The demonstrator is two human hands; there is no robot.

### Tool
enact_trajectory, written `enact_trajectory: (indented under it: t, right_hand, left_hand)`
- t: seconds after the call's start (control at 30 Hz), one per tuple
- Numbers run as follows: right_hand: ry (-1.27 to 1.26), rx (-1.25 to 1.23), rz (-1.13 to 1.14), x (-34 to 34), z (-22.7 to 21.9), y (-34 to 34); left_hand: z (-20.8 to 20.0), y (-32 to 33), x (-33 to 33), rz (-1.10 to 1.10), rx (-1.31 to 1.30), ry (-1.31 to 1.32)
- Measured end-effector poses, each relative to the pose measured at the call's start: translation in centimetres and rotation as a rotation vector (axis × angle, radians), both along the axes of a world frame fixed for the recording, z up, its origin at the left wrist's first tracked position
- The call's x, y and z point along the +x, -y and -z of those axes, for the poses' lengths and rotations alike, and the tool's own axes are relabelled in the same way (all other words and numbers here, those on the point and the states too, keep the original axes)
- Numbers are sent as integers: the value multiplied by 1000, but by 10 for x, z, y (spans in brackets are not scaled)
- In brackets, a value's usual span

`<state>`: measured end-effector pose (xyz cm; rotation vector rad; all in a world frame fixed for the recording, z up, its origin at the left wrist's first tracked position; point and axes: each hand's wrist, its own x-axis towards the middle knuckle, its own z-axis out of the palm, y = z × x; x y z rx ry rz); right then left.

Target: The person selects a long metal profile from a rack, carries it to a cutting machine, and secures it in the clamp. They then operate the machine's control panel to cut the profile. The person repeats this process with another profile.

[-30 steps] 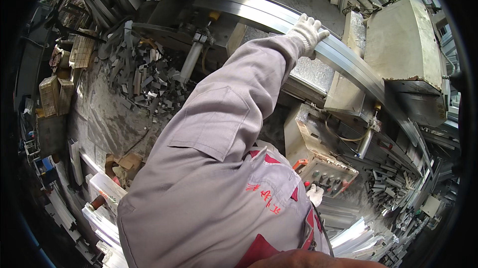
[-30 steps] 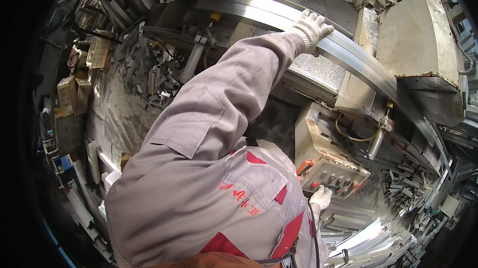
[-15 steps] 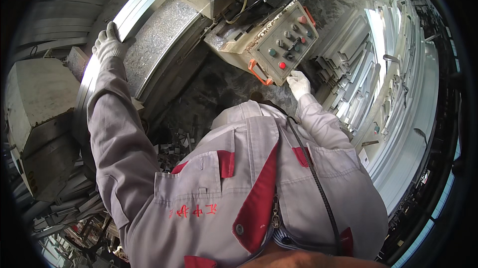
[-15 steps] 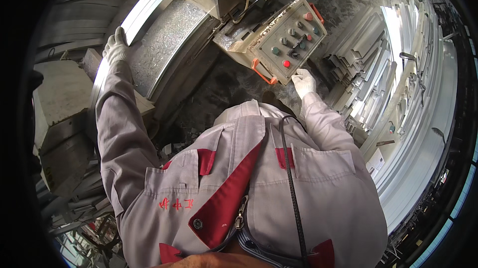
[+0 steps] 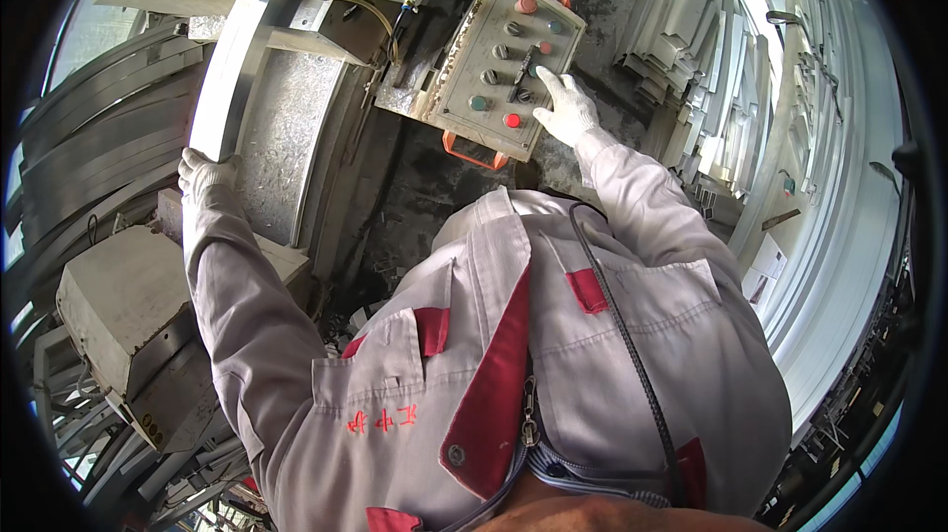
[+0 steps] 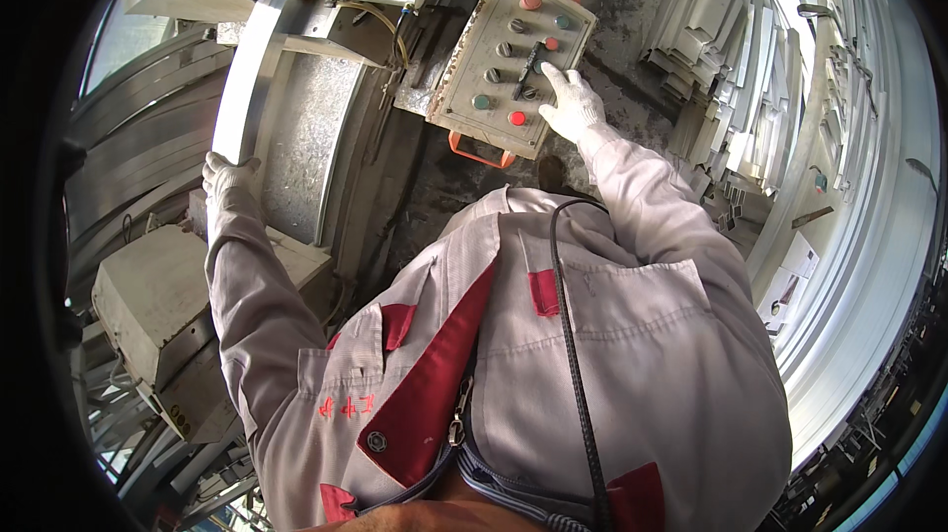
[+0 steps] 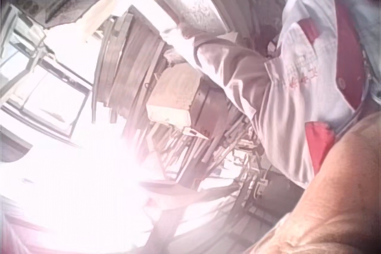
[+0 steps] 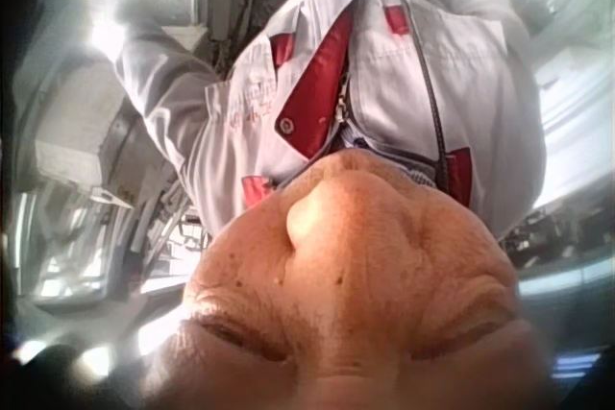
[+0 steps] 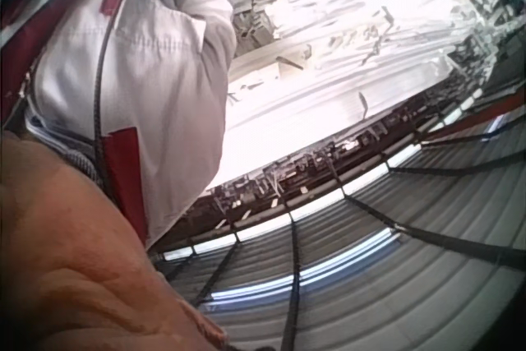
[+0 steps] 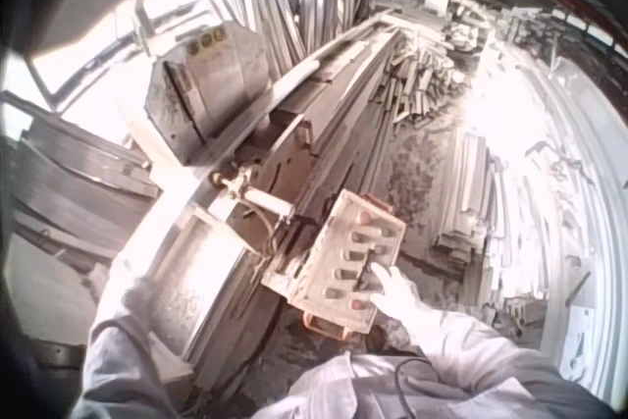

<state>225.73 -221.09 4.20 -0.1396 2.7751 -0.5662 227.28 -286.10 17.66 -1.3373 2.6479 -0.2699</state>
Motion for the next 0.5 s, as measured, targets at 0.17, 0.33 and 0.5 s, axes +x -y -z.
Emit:
enact_trajectory:
  t: [0.17, 0.33, 0.5]
  right_hand:
    - [31, 100, -87, -5, -6, 3]
    - [34, 224, -213, -21, -10, 4]
    - [-25, 71, -223, -34, -6, -11]
  left_hand:
    - [0, -1, -1, -13, 7, -2]
    - [-3, -7, -6, -34, 23, -30]
    - [-1, -14, -6, -51, 66, -21]
